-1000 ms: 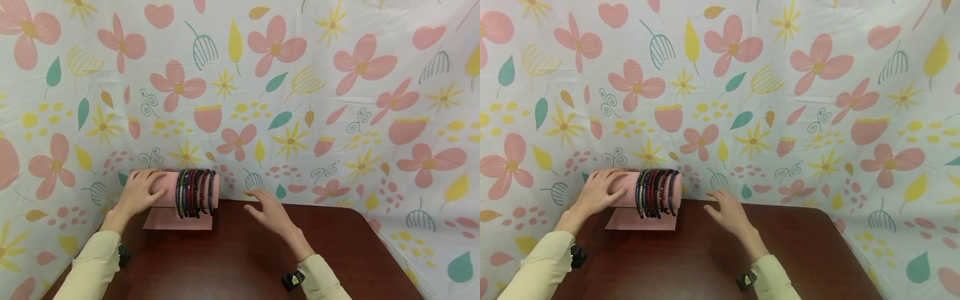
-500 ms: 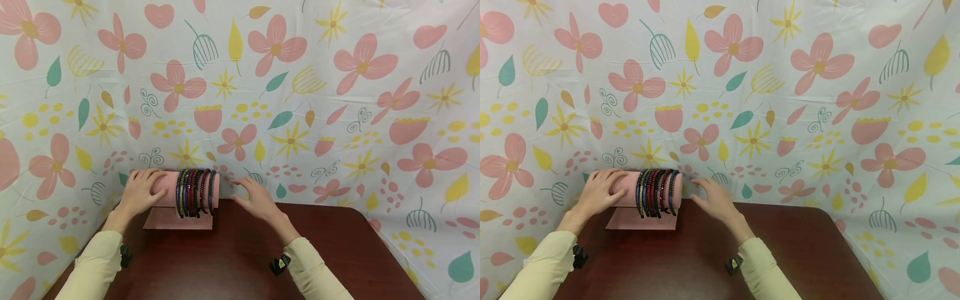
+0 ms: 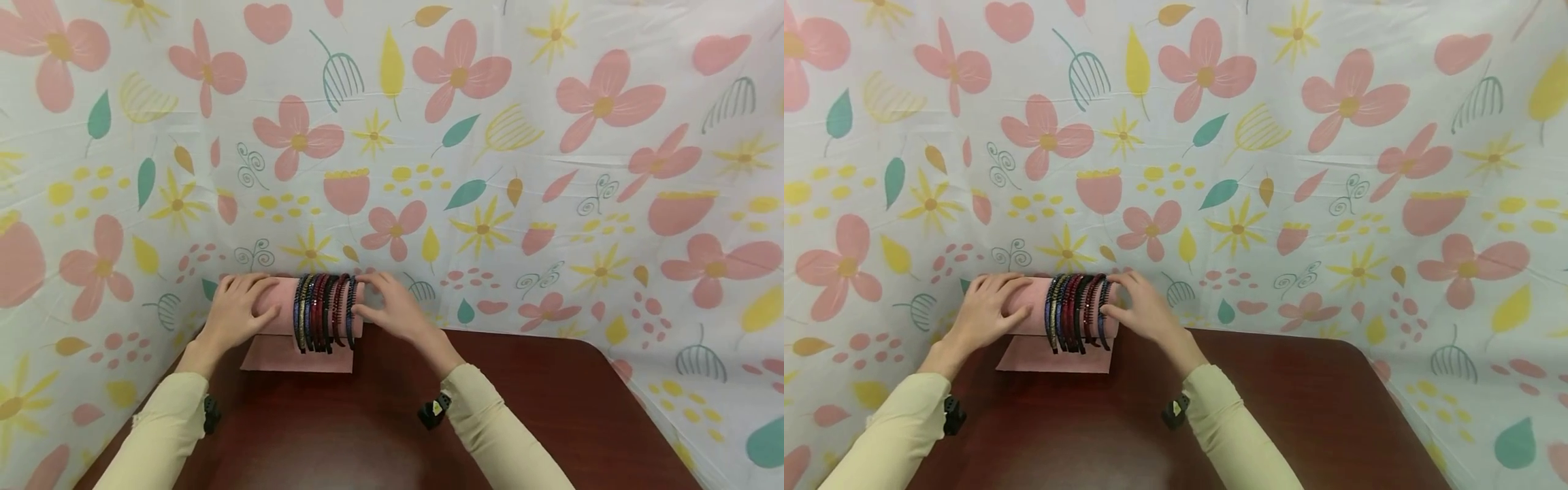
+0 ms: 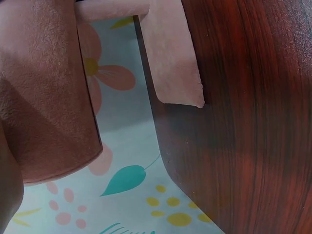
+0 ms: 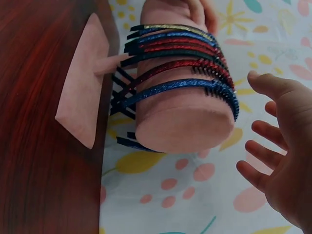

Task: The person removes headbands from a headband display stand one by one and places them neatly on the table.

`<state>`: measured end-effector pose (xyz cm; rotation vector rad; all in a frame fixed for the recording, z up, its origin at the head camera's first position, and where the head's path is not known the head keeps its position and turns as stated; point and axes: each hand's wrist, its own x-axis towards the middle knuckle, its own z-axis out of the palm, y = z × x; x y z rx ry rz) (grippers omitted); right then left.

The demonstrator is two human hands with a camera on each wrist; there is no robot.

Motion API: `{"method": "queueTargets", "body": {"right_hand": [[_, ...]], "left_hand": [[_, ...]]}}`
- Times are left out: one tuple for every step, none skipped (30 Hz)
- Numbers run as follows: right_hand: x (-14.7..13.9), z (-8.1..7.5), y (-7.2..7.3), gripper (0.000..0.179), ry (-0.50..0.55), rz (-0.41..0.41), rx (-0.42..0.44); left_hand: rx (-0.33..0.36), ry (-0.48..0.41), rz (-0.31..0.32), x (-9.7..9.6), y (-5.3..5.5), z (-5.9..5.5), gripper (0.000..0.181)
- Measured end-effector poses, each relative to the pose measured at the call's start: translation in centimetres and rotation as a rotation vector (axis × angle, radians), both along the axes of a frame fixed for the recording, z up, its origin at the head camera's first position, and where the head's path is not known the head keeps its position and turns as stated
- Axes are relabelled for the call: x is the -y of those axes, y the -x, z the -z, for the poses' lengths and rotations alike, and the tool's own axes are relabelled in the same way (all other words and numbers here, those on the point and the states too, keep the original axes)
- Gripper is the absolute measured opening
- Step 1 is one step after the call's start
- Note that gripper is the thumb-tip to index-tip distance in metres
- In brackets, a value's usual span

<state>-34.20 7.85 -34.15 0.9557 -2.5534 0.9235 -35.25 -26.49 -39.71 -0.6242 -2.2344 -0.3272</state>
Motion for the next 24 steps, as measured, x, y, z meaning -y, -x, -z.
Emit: {"method": "queueTargets", "body": {"right_hand": [[0.0,0.0,0.2,0.059,-0.004,-0.002,0.007],[0.1,0.0,0.4,0.060,-0.008,-0.002,0.016],[0.1,0.0,0.6,0.062,-0.010,-0.003,0.026],[0.2,0.1,0.8,0.063,-0.012,-0.002,0.033],[0.3,0.2,1.1,0.065,-0.013,-0.005,0.039],[0.4,0.3,1.3,0.068,-0.020,-0.003,0.043],[0.5,0.3,1.4,0.071,-0.024,-0.004,0.050],[0.7,0.4,1.6,0.074,-0.025,-0.005,0.057],[0.8,0.5,1.8,0.076,-0.029,-0.006,0.060],[1.0,0.5,1.9,0.080,-0.035,-0.008,0.063],[1.3,0.5,2.1,0.082,-0.045,-0.010,0.067],[1.5,0.5,2.2,0.085,-0.054,-0.011,0.073],[1.7,0.5,2.3,0.087,-0.056,-0.015,0.083],[1.8,0.6,2.4,0.088,-0.065,-0.016,0.088],[2.0,0.6,2.5,0.090,-0.076,-0.014,0.096],[2.1,0.6,2.6,0.092,-0.082,-0.016,0.106],[2.2,0.7,2.7,0.094,-0.089,-0.018,0.114],[2.3,0.7,2.8,0.096,-0.092,-0.019,0.123],[2.4,0.8,2.9,0.097,-0.098,-0.019,0.129],[2.5,0.9,3.0,0.099,-0.106,-0.018,0.129],[2.6,1.0,3.2,0.101,-0.111,-0.020,0.128],[2.7,1.1,3.3,0.103,-0.118,-0.021,0.123],[2.7,1.2,3.5,0.105,-0.127,-0.018,0.121],[2.8,1.2,3.6,0.106,-0.140,-0.018,0.115]], "left_hand": [[0.000,0.001,0.000,-0.1,0.1,0.0,0.050],[-0.003,0.001,0.000,-0.1,0.1,-0.1,0.050],[-0.006,0.001,-0.001,-0.2,0.2,-0.1,0.050],[-0.009,0.000,-0.002,-0.2,0.2,-0.1,0.050],[-0.013,-0.001,-0.003,-0.2,0.2,-0.1,0.050],[-0.015,0.000,-0.004,-0.2,0.2,0.0,0.051],[-0.017,-0.001,-0.005,-0.2,0.3,0.0,0.051],[-0.019,-0.001,-0.005,-0.2,0.3,0.0,0.051],[-0.020,-0.002,-0.005,-0.2,0.3,0.1,0.051],[-0.020,-0.004,-0.006,-0.1,0.3,0.1,0.051],[-0.022,-0.006,-0.008,-0.1,0.3,0.1,0.051],[-0.023,-0.007,-0.009,-0.1,0.3,0.2,0.050],[-0.024,-0.006,-0.011,-0.1,0.3,0.2,0.050],[-0.025,-0.004,-0.011,-0.1,0.4,0.2,0.050],[-0.025,-0.002,-0.012,-0.1,0.4,0.3,0.051],[-0.025,0.000,-0.011,-0.2,0.4,0.3,0.051],[-0.026,0.004,-0.012,-0.2,0.4,0.3,0.051],[-0.026,0.007,-0.012,-0.2,0.4,0.3,0.051],[-0.028,0.007,-0.010,-0.3,0.4,0.3,0.051],[-0.031,0.005,-0.009,-0.3,0.4,0.3,0.051],[-0.037,0.004,-0.008,-0.3,0.4,0.3,0.051],[-0.044,0.002,-0.007,-0.3,0.4,0.3,0.051],[-0.053,0.001,-0.005,-0.3,0.4,0.3,0.051],[-0.063,-0.001,-0.003,-0.2,0.4,0.3,0.051]]}}
